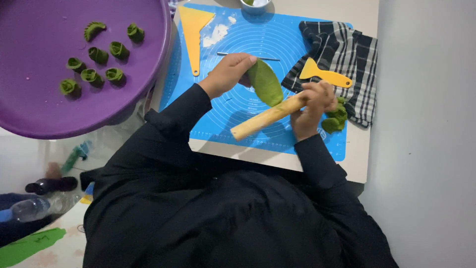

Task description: Rolling out green dough, cutting it into circular pieces, and crimping the edges to form dumplings.

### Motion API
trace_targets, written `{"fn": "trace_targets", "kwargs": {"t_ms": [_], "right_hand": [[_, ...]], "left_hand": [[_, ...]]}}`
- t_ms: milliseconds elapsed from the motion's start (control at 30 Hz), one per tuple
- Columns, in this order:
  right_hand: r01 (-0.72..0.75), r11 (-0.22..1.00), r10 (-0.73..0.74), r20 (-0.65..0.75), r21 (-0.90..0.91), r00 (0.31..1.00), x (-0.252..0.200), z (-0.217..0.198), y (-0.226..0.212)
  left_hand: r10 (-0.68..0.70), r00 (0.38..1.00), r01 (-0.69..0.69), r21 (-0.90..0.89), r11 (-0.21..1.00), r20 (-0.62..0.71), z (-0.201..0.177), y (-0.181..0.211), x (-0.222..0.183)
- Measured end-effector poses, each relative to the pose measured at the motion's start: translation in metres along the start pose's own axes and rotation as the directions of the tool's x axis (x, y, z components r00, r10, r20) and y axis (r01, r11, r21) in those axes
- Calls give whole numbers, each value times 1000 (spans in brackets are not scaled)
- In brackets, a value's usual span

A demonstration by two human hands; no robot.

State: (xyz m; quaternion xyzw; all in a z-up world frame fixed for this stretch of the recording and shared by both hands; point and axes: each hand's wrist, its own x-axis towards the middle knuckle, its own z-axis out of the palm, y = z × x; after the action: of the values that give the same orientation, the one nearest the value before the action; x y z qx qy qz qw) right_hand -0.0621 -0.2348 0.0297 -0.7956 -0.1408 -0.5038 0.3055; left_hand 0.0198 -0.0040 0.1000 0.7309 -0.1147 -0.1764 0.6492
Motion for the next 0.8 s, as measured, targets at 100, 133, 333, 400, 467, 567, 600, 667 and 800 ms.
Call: {"fn": "trace_targets", "kwargs": {"t_ms": [100, 133, 333, 400, 467, 567, 600, 667, 800], "right_hand": [[-58, 996, 61, -49, 72, 997, -29, 15, 48], [-60, 996, 64, -48, 69, 997, -31, 14, 48], [-83, 994, 91, -119, 63, 989, -14, 4, 27], [-70, 994, 79, -122, 79, 989, -10, 4, 29], [-83, 989, 98, -119, 121, 988, -9, 4, 31], [-172, 972, 184, -60, 157, 981, -15, 2, 23], [-246, 958, 251, -12, 149, 968, -17, 1, 18], [-259, 938, 246, 80, 230, 966, -15, -3, 19], [-316, 902, 315, 53, 294, 948, -13, 2, 25]], "left_hand": [[-69, 998, 66, -163, 984, -14, 9, -11, 6], [-71, 997, 68, -164, 984, -10, 10, -13, 7], [-167, 980, 125, -321, 939, -107, 13, -25, 8], [171, 985, -169, 44, 985, -28, 11, -27, 6], [293, 951, -309, 282, 908, 97, 14, 9, -23], [314, 894, -449, 661, 601, 321, 3, 8, -46], [236, 894, -447, 800, 399, 382, -4, -1, -50], [303, 905, -399, 843, 361, 299, -17, -30, -58], [574, 819, -231, 919, 319, 7, -18, -84, -65]]}}
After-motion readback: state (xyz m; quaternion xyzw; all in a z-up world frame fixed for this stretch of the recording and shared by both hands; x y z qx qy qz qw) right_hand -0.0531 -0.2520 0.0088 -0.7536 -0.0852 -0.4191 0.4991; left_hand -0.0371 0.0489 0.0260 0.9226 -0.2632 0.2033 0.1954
